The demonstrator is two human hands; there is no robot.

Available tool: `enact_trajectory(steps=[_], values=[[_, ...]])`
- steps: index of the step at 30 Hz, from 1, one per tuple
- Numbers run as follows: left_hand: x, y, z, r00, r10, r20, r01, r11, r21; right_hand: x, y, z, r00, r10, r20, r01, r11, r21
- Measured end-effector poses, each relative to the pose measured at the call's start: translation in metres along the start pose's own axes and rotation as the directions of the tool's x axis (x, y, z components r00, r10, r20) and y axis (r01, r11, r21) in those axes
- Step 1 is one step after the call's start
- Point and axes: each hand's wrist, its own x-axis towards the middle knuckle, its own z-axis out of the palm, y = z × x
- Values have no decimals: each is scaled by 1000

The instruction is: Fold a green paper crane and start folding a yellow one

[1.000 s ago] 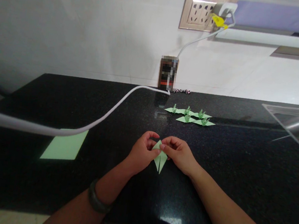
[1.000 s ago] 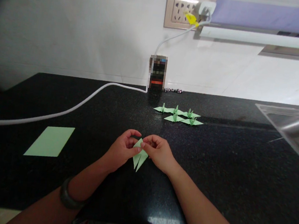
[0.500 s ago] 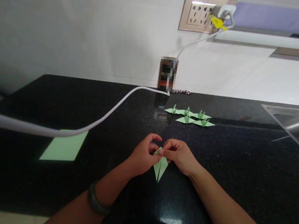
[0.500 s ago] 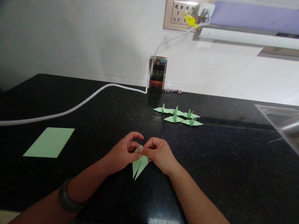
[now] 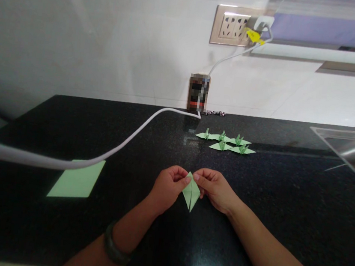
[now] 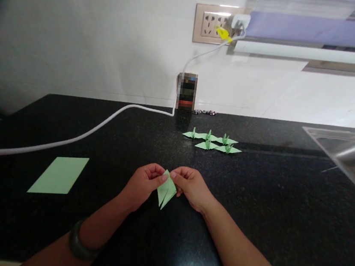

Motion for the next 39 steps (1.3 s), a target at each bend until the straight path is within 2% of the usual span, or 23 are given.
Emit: enact_trajectory(steps=[10,20,28,39], values=[[-1,3,0,999,-34,-13,34,999,40,1,3,1,999,-22,-32,22,1000,-8],[-1,1,0,1000,-17,-17,18,998,56,1,2,4,998,-33,-47,33,999,-9],[-2,1,0,999,-26,21,25,997,66,1,2,3,998,-26,-51,27,999,25],[-4,-1,0,998,-34,48,29,995,93,-1,1,9,988,-71,-134,55,991,-119]])
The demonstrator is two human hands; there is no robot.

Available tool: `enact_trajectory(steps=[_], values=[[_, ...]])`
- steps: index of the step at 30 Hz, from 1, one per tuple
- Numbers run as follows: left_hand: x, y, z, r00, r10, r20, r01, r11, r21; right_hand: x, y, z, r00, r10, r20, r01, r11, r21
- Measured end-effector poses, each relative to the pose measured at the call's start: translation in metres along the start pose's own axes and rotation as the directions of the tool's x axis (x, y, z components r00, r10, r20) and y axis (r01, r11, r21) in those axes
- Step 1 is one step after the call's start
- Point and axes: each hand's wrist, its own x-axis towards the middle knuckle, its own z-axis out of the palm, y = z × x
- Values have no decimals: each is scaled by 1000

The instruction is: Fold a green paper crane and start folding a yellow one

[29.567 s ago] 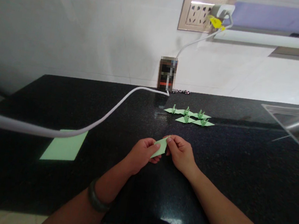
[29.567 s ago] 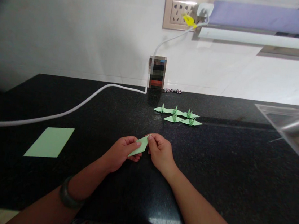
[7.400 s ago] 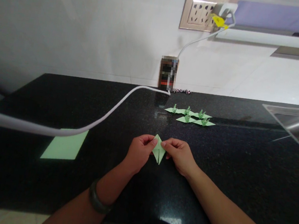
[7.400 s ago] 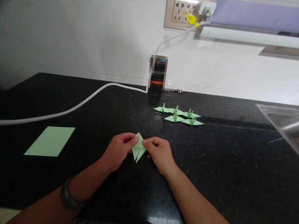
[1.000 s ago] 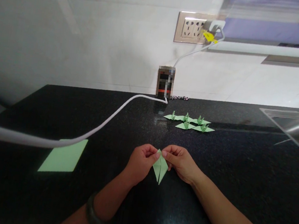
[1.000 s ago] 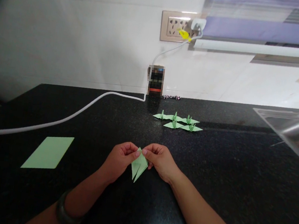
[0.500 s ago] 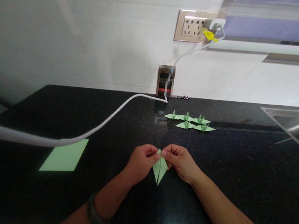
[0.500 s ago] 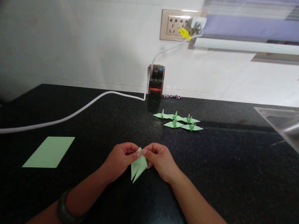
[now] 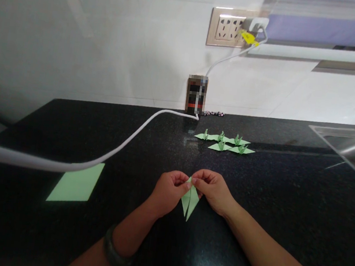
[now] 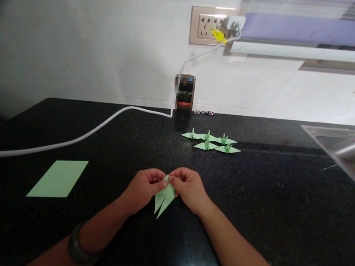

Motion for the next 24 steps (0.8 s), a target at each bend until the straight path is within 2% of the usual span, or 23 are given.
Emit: enact_trajectory(steps=[6,10,13,18,21,24], values=[[1,-2,1,999,0,35,-1,1000,7,2,0,1,1000,-12,-3,12,999,-39],[1,0,1,1000,5,10,-5,1000,-18,0,-1,0,999,-10,34,10,1000,-10],[2,1,0,998,54,-26,-55,998,-31,-1,-3,-1,999,-5,50,7,999,-41],[4,0,-3,984,103,-145,-115,990,-78,0,0,-3,995,-98,-4,95,971,-221],[4,0,-3,979,128,-156,-143,986,-90,1,6,-4,984,-176,3,165,918,-360],[4,0,-3,981,135,-141,-149,985,-87,0,7,-3,965,-261,-1,237,875,-422]])
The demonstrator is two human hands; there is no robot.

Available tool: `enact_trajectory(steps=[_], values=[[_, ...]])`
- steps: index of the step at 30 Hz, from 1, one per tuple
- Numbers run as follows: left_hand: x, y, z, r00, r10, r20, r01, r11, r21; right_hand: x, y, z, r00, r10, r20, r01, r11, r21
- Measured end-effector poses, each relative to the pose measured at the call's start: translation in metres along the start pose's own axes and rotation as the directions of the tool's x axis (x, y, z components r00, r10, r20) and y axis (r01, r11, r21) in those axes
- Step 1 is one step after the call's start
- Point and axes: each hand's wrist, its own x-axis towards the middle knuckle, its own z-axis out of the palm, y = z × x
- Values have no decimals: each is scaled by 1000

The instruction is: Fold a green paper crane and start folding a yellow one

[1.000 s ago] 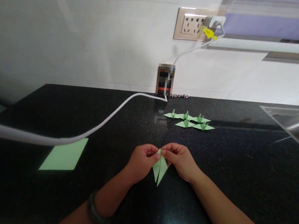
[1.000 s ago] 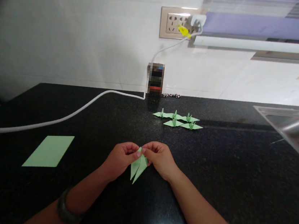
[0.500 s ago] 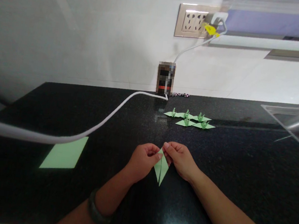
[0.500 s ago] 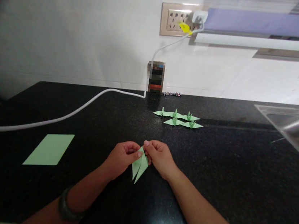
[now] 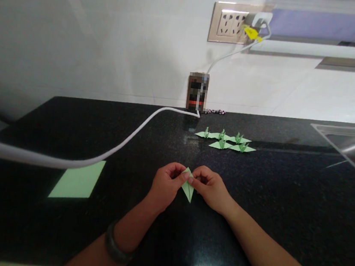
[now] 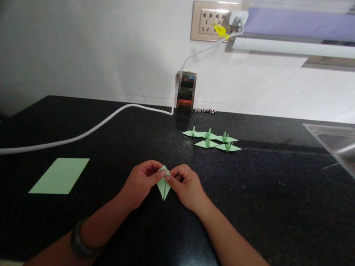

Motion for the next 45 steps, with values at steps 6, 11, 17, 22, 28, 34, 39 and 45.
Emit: enact_trajectory(steps=[6,11,17,22,28,34,39,45], values=[[-1,-1,4,999,-25,29,26,999,-35,-1,-7,-4,986,-77,-151,83,996,34],[-3,0,8,980,-142,139,155,984,-90,-1,-5,-4,986,-28,-167,42,996,80],[-3,1,9,981,-124,152,139,986,-92,-1,-2,-1,990,73,-120,-51,983,176],[-4,0,7,975,-157,156,156,988,16,1,-2,0,980,192,-52,-169,940,296],[-5,3,6,951,-237,198,229,971,66,3,-2,-3,971,210,-116,-164,933,320],[-4,4,9,954,-261,150,260,965,28,7,-1,-10,958,194,-211,-97,912,398],[-3,6,9,971,-213,106,224,970,-99,4,-4,-7,991,122,46,-129,967,220],[-1,6,7,961,-247,121,272,917,-293,3,-2,-8,996,82,-22,-77,982,171]])
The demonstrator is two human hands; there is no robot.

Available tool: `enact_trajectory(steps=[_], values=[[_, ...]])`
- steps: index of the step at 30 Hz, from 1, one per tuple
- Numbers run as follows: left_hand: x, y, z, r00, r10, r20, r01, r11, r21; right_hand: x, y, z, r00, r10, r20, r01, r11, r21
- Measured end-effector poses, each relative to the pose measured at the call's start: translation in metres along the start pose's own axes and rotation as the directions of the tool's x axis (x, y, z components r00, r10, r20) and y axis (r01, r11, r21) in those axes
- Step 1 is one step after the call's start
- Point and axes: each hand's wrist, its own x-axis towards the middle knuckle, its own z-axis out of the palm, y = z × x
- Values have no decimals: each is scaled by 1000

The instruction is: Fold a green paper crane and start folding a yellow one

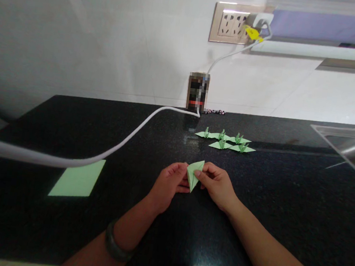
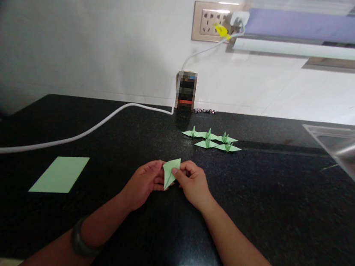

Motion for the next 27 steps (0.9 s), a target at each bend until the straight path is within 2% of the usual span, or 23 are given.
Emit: enact_trajectory(steps=[5,10,16,19,23,27], values=[[1,0,-2,990,-105,96,115,988,-104,-1,-2,2,1000,-8,0,8,998,57],[-1,0,-3,985,-66,160,84,991,-108,-3,-5,3,998,-65,-15,65,998,9],[-2,-1,-2,989,-24,148,28,999,-27,-3,0,5,997,-64,-48,59,994,-96],[-2,-1,-2,991,-25,129,28,999,-19,-4,1,6,998,-51,-48,46,995,-91],[0,-1,-2,993,-52,102,64,991,-119,-4,0,7,999,-23,-27,23,1000,-6],[1,-2,-3,983,-110,148,139,970,-202,-4,-2,8,999,-29,-25,31,998,63]])
